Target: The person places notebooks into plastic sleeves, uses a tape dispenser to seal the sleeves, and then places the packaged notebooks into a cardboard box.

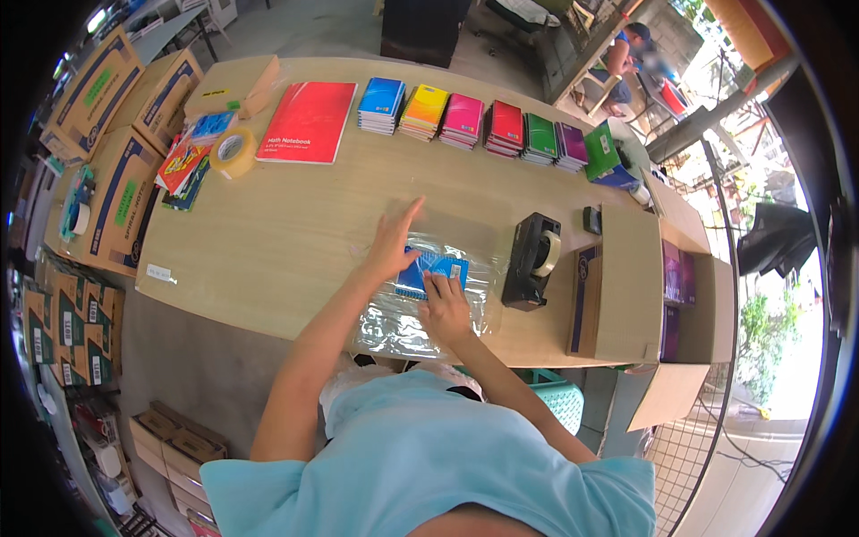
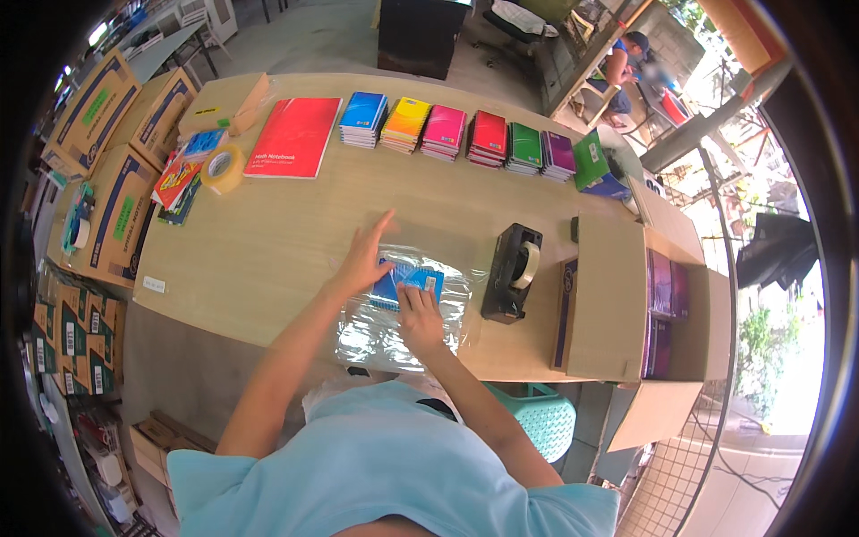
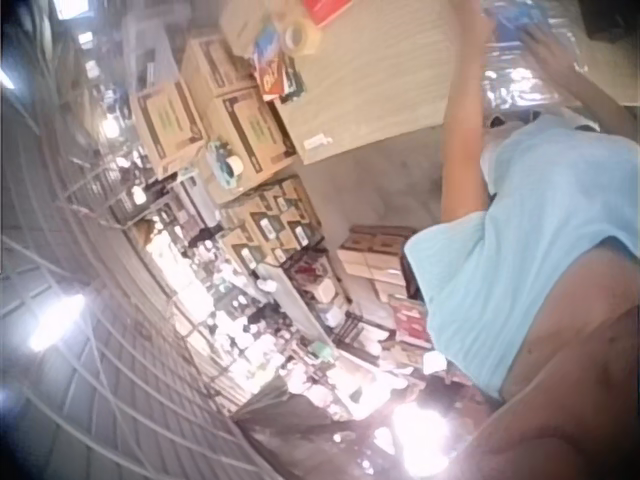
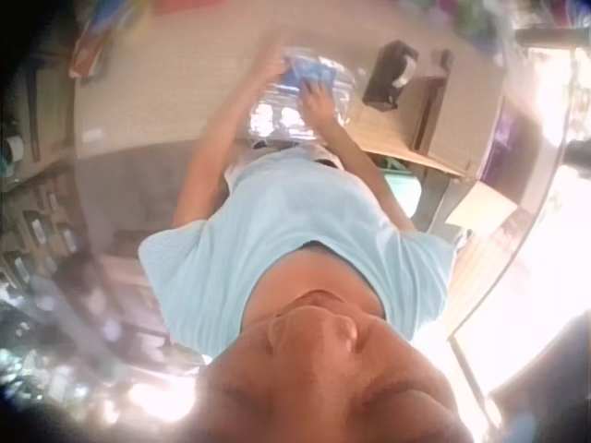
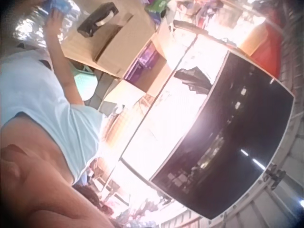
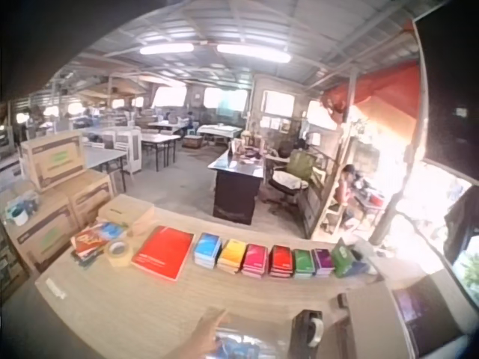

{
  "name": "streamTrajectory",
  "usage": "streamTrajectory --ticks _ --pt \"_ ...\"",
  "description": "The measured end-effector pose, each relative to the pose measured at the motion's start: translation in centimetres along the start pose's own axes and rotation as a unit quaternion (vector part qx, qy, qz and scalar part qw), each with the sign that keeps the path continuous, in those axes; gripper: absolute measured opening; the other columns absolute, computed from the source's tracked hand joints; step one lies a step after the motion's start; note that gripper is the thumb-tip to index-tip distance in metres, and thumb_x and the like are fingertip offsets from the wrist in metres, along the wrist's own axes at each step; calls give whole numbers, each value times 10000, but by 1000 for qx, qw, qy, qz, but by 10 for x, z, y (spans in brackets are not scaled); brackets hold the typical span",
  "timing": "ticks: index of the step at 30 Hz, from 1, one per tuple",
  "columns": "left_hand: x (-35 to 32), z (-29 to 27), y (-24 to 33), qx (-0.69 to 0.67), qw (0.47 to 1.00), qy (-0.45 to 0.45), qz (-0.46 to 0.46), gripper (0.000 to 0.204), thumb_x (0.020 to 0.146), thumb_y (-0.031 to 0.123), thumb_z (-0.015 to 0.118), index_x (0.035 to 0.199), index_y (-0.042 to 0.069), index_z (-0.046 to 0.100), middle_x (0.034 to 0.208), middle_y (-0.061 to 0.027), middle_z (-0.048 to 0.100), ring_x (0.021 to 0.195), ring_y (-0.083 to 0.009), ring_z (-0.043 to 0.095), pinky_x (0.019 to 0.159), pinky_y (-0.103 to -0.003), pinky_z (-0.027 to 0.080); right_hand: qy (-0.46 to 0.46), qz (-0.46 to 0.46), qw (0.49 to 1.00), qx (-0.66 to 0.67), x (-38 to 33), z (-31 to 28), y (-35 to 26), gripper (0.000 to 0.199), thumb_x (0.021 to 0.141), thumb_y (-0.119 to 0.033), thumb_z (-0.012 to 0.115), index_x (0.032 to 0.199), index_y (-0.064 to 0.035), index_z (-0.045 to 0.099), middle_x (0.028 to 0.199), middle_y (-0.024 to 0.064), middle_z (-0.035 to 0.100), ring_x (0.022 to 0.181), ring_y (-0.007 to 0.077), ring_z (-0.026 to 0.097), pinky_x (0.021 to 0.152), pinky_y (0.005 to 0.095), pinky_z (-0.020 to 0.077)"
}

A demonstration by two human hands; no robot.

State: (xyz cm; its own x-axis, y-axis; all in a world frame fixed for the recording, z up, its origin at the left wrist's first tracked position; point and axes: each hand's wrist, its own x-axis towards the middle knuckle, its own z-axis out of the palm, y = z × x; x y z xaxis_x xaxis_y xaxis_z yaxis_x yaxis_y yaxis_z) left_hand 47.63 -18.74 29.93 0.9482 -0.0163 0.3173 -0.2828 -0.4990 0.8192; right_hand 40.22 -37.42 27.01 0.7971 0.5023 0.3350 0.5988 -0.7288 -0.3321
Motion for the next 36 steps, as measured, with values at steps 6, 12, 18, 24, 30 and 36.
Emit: streamTrajectory --ticks 6,12,18,24,30,36 --pt "-63 -69 -82 -188 958 -17 -215 592 815 53 722 1372 94 525 1052 -91 707 1092 -260 642 1150 -537 213 25 -11 1000 4 -2 1 2 578 733 -119 632 1285 32 555 1116 147 555 1011 340 547 1019 492 426" --pt "-80 -10 30 268 945 -101 154 624 770 224 755 1353 130 557 1411 -102 516 1315 -221 485 1141 -538 251 4 17 1000 17 -6 -1 6 554 714 -61 697 1252 0 582 1160 116 558 1090 297 554 1022 494 438" --pt "-93 18 1 238 952 -143 132 484 849 227 683 1319 151 596 1369 -20 567 1316 -214 496 1155 -623 115 61 -22 997 35 -18 0 21 539 646 -69 756 1168 -17 635 1061 107 615 1025 311 581 982 442 474" --pt "-100 23 -6 252 959 -63 115 391 832 231 706 1218 184 665 1248 39 643 1219 -198 585 1120 -660 164 206 80 967 128 -29 -57 40 346 672 -77 793 1002 -28 699 1005 101 656 936 254 629 827 354 522" --pt "-97 31 0 241 959 -67 133 396 814 227 734 1202 176 677 1230 43 647 1230 -187 574 1126 -660 154 218 573 705 357 -82 -113 167 208 823 -172 782 920 -3 710 871 53 693 742 126 613 652 217 465" --pt "-96 31 -1 247 957 -46 143 387 817 292 722 1189 186 699 1204 23 670 1204 -190 589 1152 -628 116 212 546 724 364 -86 -102 151 216 844 -223 762 885 -15 722 853 41 704 742 122 598 681 275 445"
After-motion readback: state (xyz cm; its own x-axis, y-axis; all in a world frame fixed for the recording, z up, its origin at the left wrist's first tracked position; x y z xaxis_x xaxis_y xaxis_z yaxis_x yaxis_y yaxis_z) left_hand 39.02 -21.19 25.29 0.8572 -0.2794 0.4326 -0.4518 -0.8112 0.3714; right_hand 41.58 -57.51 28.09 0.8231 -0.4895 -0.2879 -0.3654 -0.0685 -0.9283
